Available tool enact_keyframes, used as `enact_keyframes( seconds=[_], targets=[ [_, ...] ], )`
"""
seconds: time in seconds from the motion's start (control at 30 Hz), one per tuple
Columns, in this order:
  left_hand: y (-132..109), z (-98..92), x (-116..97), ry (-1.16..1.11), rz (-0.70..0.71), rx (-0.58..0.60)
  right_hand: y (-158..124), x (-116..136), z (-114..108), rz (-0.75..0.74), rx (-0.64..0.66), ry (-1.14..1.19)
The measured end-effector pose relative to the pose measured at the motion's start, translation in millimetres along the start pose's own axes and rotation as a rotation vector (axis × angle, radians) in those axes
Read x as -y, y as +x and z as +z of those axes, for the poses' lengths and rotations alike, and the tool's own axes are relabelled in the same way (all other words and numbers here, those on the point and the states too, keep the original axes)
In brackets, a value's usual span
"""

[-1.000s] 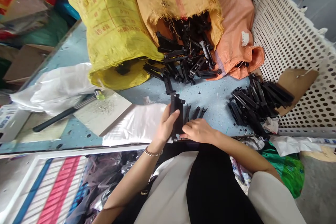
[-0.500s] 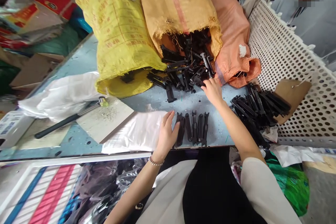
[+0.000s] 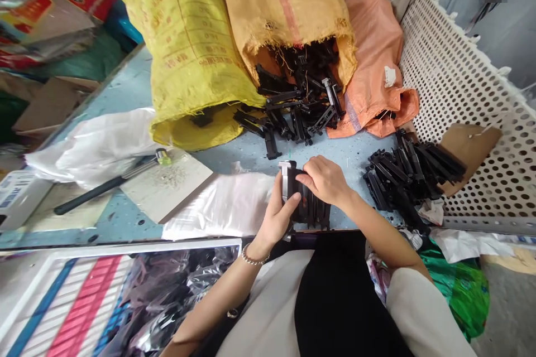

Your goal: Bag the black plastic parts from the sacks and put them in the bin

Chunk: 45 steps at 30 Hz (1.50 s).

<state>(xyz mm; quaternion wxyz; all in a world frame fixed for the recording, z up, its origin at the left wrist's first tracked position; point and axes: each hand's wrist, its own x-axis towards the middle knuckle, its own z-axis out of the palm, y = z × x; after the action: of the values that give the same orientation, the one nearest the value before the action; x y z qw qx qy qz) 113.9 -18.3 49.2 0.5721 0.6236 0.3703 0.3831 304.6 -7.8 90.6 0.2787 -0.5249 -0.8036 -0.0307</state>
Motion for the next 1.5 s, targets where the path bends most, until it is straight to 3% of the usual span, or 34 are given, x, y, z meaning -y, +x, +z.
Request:
enact_keyframes(
  seconds=[0.13,0.27,0.33,0.4,0.53,0.63,0.7,0.83,0.9,1.0,1.1,1.27,1.4,1.5],
  targets=[
    [-6,-2.0,-6,0.034,0.010,0.067,-2,4,8,-0.012,0.033,0.089],
    [1,-5.4,-9,0.139,0.096,0.035,-3,12,9,0.348,0.090,0.479],
    [9,-8.5,-9,0.100,0.071,0.007,-6,18,6,0.473,0.169,0.602],
    [16,-11.4,-9,-0.014,-0.019,-0.041,-14,26,4,0.401,0.240,0.535],
    [25,-12.4,-11,-0.262,-0.208,-0.067,-36,44,17,-0.003,0.276,0.167],
    [27,-18.6,-7,-0.292,-0.224,-0.073,-47,47,31,-0.071,0.298,0.123],
    [28,-32.9,0,-0.173,-0.197,-0.125,-51,40,34,0.028,0.341,0.168],
    [27,-66.5,24,0.373,-0.180,-0.213,-63,16,32,0.389,0.341,0.000],
    [24,-67.9,38,0.579,-0.194,-0.158,-72,4,33,0.479,0.327,-0.095],
    [19,-48.0,56,0.690,-0.153,-0.075,-77,-12,36,0.508,0.366,-0.107],
    [17,-25.7,66,0.784,-0.093,-0.083,-59,-27,32,0.529,0.408,-0.119],
    [15,-16.2,71,1.056,-0.015,-0.095,25,-67,40,0.663,0.266,-0.147],
    [10,-22.1,73,0.966,0.064,-0.127,79,-114,61,0.992,0.204,-0.132],
    [8,-30.6,68,0.756,0.108,-0.174,82,-121,68,1.019,0.106,0.018]
  ],
)
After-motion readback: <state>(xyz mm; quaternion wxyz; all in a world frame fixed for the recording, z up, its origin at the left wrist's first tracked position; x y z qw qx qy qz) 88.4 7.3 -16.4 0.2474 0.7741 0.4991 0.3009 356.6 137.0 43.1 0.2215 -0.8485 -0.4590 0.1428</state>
